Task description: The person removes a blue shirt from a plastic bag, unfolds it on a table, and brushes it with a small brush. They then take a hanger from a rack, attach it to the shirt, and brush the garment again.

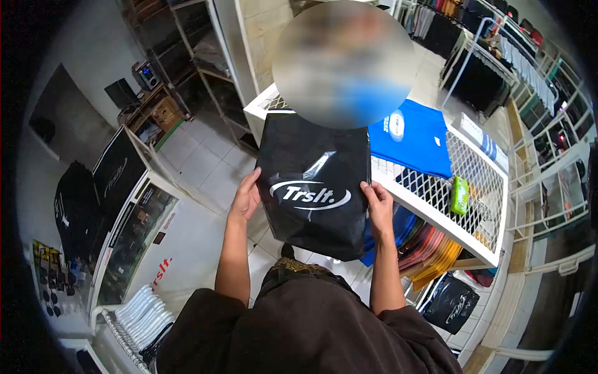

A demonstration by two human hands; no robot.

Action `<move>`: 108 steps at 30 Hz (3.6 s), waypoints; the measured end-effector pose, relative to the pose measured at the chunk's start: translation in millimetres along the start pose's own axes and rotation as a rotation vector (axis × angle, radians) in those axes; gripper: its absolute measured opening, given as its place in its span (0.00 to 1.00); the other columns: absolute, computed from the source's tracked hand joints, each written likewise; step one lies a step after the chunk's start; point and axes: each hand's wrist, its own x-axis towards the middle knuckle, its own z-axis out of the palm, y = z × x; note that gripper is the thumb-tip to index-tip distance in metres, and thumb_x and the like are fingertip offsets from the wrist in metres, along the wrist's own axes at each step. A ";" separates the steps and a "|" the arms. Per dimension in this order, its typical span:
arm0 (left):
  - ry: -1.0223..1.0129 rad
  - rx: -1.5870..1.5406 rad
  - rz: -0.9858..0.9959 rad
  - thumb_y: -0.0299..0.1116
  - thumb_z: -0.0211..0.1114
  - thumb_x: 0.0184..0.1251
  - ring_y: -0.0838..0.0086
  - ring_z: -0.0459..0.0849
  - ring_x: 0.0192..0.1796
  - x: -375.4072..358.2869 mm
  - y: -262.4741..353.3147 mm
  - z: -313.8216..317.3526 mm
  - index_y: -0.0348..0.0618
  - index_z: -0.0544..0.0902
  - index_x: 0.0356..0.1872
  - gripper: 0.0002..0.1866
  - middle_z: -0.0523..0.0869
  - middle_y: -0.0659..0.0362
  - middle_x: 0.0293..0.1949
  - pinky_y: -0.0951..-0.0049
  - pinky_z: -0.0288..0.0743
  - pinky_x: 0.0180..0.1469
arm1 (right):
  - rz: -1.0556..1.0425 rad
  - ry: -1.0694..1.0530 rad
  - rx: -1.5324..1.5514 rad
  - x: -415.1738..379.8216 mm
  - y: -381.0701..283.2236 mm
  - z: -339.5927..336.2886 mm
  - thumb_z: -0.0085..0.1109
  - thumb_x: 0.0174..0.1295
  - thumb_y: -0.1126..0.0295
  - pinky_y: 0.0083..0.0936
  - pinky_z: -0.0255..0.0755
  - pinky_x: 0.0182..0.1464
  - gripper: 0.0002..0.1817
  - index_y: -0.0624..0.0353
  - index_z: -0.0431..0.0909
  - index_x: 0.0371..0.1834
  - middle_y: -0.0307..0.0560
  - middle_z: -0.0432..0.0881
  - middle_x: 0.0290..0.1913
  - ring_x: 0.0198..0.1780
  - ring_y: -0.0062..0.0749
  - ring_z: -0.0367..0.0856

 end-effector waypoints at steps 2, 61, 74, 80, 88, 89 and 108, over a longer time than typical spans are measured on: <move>0.062 0.013 0.007 0.34 0.62 0.77 0.69 0.87 0.56 1.8 7.5 -5.6 0.34 0.78 0.64 0.20 0.87 0.54 0.56 0.69 0.81 0.59 | 0.031 -0.060 -0.016 1.5 -0.7 7.9 0.67 0.71 0.69 0.17 0.75 0.43 0.14 0.65 0.83 0.54 0.40 0.88 0.40 0.38 0.18 0.82; 1.755 1.500 0.639 0.34 0.73 0.64 0.59 0.82 0.36 -198.9 279.9 -398.7 0.47 0.83 0.33 0.06 0.83 0.60 0.27 0.57 0.75 0.45 | -0.472 -0.744 -0.883 100.5 173.1 831.8 0.65 0.63 0.49 0.46 0.75 0.62 0.25 0.52 0.86 0.56 0.60 0.90 0.47 0.55 0.59 0.86; 1.534 1.622 0.658 0.32 0.67 0.70 0.54 0.83 0.48 -201.6 293.4 -346.1 0.44 0.88 0.45 0.08 0.85 0.54 0.42 0.56 0.76 0.51 | -1.191 -0.830 -0.694 -4.2 90.0 755.3 0.62 0.71 0.54 0.52 0.75 0.53 0.24 0.61 0.79 0.60 0.64 0.81 0.51 0.51 0.62 0.80; 1.224 1.847 0.361 0.35 0.60 0.76 0.50 0.73 0.73 -197.2 265.0 -370.9 0.48 0.85 0.63 0.18 0.79 0.49 0.69 0.50 0.65 0.75 | -1.254 -1.154 -0.816 -103.8 143.2 714.8 0.55 0.71 0.52 0.58 0.55 0.76 0.29 0.60 0.77 0.68 0.63 0.72 0.72 0.75 0.57 0.66; 1.233 1.761 0.341 0.36 0.60 0.77 0.51 0.71 0.76 -198.2 264.0 -372.0 0.55 0.85 0.65 0.19 0.78 0.50 0.71 0.47 0.62 0.77 | -0.889 -0.827 -1.375 -24.4 128.0 635.9 0.37 0.76 0.36 0.62 0.41 0.80 0.43 0.53 0.54 0.84 0.61 0.59 0.82 0.82 0.58 0.56; 1.235 1.758 0.339 0.36 0.60 0.77 0.51 0.71 0.76 -198.7 262.7 -372.7 0.55 0.85 0.65 0.19 0.78 0.50 0.71 0.47 0.62 0.77 | -0.807 -0.784 -1.376 -14.5 128.6 626.6 0.39 0.77 0.38 0.62 0.45 0.79 0.41 0.54 0.57 0.83 0.62 0.62 0.80 0.81 0.59 0.59; 1.617 1.527 0.659 0.34 0.67 0.73 0.54 0.74 0.71 -213.4 219.2 -360.0 0.46 0.87 0.59 0.17 0.83 0.52 0.63 0.50 0.61 0.76 | -0.741 -0.720 -0.599 -27.5 148.3 611.5 0.49 0.79 0.66 0.42 0.67 0.72 0.24 0.69 0.71 0.72 0.67 0.76 0.69 0.71 0.61 0.74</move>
